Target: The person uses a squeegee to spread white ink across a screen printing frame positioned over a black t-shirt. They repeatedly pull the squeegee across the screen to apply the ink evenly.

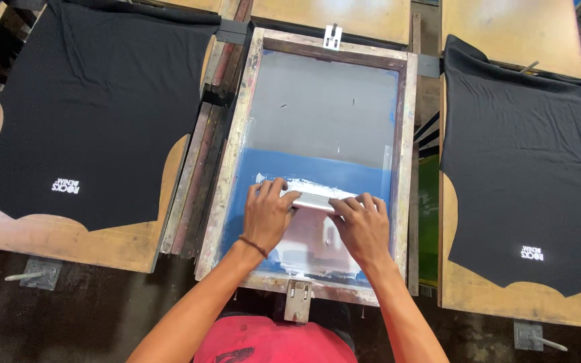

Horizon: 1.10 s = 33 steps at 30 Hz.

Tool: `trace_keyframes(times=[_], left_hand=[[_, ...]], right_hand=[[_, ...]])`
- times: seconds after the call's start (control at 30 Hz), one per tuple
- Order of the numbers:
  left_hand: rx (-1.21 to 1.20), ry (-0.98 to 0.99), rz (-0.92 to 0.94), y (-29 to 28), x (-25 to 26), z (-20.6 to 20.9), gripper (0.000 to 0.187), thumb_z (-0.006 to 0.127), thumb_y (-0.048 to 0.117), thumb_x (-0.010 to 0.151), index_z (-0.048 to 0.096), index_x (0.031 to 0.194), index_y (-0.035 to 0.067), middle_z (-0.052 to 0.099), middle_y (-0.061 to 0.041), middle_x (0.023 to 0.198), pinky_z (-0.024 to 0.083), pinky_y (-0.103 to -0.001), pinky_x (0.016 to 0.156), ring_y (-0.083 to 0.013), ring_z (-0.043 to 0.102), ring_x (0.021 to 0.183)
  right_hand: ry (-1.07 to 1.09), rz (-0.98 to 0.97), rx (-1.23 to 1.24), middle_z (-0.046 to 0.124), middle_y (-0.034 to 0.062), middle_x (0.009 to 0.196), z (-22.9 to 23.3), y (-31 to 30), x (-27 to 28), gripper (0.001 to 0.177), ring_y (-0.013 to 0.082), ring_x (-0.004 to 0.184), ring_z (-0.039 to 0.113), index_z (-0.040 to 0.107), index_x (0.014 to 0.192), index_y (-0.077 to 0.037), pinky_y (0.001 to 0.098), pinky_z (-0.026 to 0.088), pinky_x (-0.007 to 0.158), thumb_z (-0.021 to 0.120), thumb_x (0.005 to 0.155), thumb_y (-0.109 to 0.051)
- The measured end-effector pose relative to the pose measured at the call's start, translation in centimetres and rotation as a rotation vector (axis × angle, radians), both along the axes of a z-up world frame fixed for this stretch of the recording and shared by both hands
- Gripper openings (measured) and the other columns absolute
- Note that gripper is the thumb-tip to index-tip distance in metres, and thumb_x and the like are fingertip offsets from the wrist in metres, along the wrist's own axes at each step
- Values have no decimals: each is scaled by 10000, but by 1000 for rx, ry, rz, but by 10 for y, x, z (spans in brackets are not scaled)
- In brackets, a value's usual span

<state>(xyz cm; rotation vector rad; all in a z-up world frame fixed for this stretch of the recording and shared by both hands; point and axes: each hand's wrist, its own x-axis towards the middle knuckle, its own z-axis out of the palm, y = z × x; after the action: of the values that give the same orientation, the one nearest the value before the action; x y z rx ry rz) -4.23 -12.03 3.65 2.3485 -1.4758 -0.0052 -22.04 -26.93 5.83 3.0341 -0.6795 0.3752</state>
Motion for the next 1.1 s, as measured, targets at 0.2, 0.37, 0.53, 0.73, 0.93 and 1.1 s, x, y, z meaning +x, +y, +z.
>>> trace_keyframes(times=[0.2,0.37,0.53,0.73,0.93,1.1], left_hand=[[126,24,-84,40,-26,-25,200,702,232,901,718,1100,247,626,1,1153,443,-484,1034,-236,634,1128],[32,80,-82,77,-53,2,490,874,127,741,711,1200,179,704,-81,1157,514,-448,954,-267,665,1054],[77,179,-104,47,-26,14,279,842,243,821,767,1089,214,716,-47,1087,490,-446,978,-251,668,1031],[23,-15,-25,-9,7,-6,191,768,273,828,740,1016,252,603,41,1064,478,-443,986,-219,639,1040],[95,31,-44,24,-18,-31,243,736,272,858,695,1098,267,604,27,1090,468,-454,998,-225,644,1070],[204,184,-127,75,-45,-8,222,708,229,904,684,1125,232,622,-2,1091,433,-485,1031,-249,626,1094]], right_hand=[[136,50,66,739,-75,905,-31,28,-31,301,189,978,652,729,1067,-320,410,502,951,785,772,-330],[160,114,206,771,-4,964,13,62,-49,328,235,876,636,706,1147,-222,397,482,799,787,844,-318],[170,49,298,801,-39,963,6,33,-33,305,200,897,611,751,1156,-270,359,453,799,786,863,-346],[-10,-28,-4,740,-118,871,-8,-7,5,245,154,951,638,746,1045,-343,357,484,948,768,802,-356],[67,-41,95,749,-99,935,-24,19,-20,265,171,981,646,747,1068,-326,379,494,944,771,806,-357],[227,58,248,745,-89,922,-25,53,-56,277,179,968,638,734,1091,-319,382,490,940,760,817,-351]])
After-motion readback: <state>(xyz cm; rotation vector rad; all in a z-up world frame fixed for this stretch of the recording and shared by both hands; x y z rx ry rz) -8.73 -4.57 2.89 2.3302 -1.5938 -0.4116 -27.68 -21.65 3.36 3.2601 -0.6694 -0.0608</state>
